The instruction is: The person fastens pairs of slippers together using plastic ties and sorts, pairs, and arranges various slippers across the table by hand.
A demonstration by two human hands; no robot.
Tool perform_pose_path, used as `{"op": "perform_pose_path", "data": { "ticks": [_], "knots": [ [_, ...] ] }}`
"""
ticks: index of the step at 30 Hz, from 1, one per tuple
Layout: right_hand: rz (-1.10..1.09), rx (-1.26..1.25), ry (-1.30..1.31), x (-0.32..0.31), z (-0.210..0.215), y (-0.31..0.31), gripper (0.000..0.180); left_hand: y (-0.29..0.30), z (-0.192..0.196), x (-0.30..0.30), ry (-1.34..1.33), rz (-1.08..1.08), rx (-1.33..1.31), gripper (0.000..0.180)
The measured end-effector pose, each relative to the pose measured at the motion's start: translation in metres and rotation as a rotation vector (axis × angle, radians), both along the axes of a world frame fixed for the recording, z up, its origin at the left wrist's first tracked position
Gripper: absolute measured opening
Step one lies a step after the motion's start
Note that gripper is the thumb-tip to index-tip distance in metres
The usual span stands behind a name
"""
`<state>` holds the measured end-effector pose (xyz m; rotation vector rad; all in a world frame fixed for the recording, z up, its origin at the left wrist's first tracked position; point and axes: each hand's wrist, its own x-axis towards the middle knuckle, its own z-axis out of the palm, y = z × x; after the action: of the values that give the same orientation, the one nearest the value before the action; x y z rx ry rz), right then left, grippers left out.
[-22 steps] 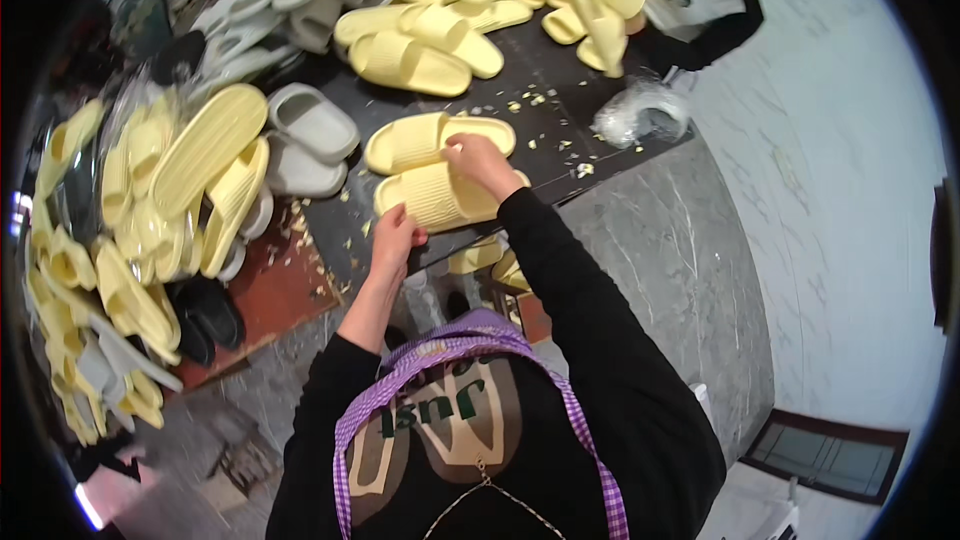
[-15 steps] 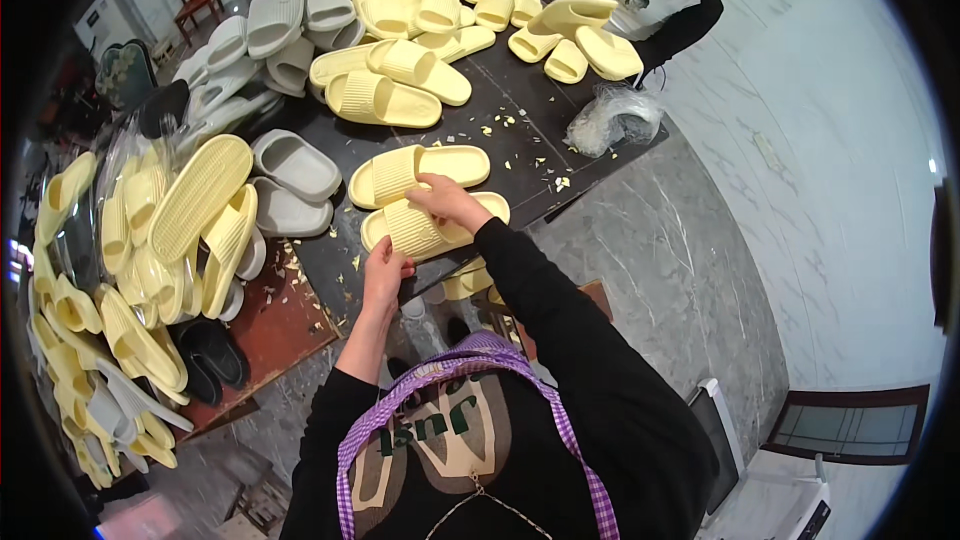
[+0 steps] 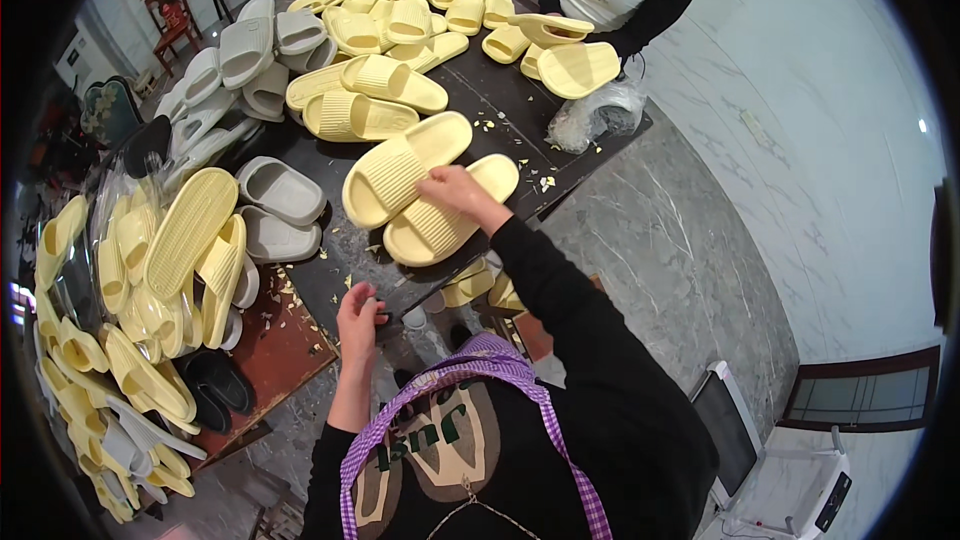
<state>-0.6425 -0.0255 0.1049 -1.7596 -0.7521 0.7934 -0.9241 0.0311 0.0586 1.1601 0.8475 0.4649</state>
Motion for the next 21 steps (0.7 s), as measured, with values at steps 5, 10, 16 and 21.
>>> {"op": "perform_pose_path", "data": {
  "ticks": [5,10,16,21],
  "knots": [
    [-0.044,-0.101,-0.169,0.054,0.031,-0.026,0.035,-0.003,-0.005,-0.011,-0.018,0.019,-0.144,0.031],
    [-0.112,-0.144,-0.318,0.11,0.008,-0.012,0.036,-0.004,0.001,-0.014,0.021,0.064,-0.183,0.032],
    [0.135,-0.07,-0.696,0.179,-0.016,-0.033,0.039,0.003,0.003,-0.039,0.043,0.108,-0.132,0.038],
    [0.122,-0.012,-0.705,0.203,-0.019,-0.036,0.052,0.003,0.002,-0.079,0.042,0.293,-0.108,0.035]
  ]
}}
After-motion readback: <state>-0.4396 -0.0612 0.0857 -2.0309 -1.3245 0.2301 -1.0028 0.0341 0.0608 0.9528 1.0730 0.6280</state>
